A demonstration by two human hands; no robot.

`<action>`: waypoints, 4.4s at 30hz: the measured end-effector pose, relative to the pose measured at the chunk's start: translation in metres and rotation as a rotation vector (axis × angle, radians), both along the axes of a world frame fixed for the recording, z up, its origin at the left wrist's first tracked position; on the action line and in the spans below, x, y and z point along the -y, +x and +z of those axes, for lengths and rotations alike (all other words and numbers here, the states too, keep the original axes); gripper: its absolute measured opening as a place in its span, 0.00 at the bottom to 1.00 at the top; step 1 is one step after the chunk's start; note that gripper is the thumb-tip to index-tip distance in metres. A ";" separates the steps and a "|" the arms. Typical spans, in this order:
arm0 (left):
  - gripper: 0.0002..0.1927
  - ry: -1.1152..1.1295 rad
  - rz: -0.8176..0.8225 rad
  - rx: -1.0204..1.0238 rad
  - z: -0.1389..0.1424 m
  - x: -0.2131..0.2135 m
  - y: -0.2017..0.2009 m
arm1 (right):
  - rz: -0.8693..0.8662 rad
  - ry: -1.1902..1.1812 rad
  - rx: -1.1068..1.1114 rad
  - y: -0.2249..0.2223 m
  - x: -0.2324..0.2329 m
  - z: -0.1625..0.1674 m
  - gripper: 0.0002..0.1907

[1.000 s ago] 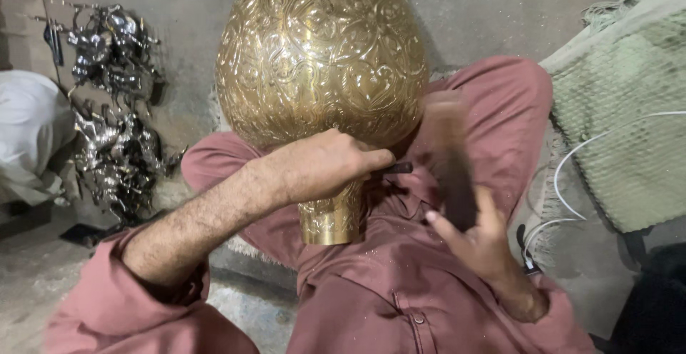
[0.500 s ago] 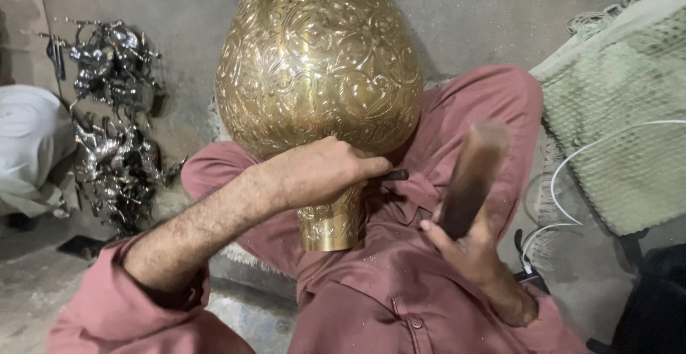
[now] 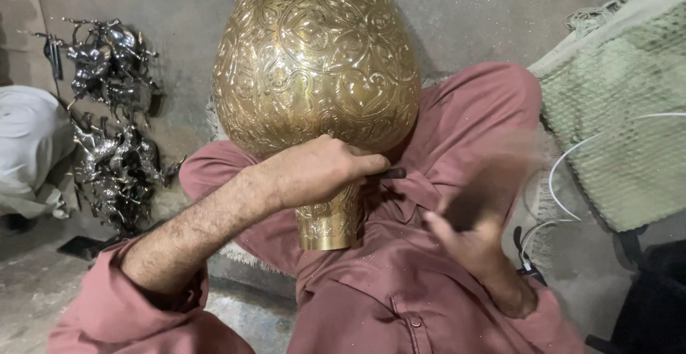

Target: The person sits cross-legged on the floor holding a large engraved brass vase on their lap. They hold a small punch against the vase's neck with one hand and strike it with a wooden mallet held in the other hand, repeating the hammering across the neck and shoulder of the vessel.

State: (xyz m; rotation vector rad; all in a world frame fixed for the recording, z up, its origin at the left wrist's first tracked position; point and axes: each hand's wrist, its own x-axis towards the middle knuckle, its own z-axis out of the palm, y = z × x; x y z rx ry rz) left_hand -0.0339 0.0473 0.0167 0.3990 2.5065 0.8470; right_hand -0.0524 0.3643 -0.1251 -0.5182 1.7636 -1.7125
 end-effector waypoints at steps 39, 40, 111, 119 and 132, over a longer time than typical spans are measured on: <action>0.18 0.889 1.295 -0.232 -0.049 0.016 0.177 | -0.078 0.389 -0.159 -0.071 0.036 -0.018 0.27; 0.18 0.880 1.327 -0.238 -0.057 0.015 0.183 | -0.071 0.472 -0.164 -0.073 0.038 -0.016 0.27; 0.18 0.829 1.262 -0.851 -0.139 -0.081 0.136 | 0.836 0.373 -1.842 -0.089 0.212 0.271 0.16; 0.13 0.430 1.187 -0.929 -0.168 -0.077 0.140 | 0.868 0.380 -1.900 -0.092 0.219 0.276 0.12; 0.12 0.366 1.267 -0.785 -0.155 -0.086 0.142 | 0.841 0.285 -1.758 -0.113 0.213 0.264 0.06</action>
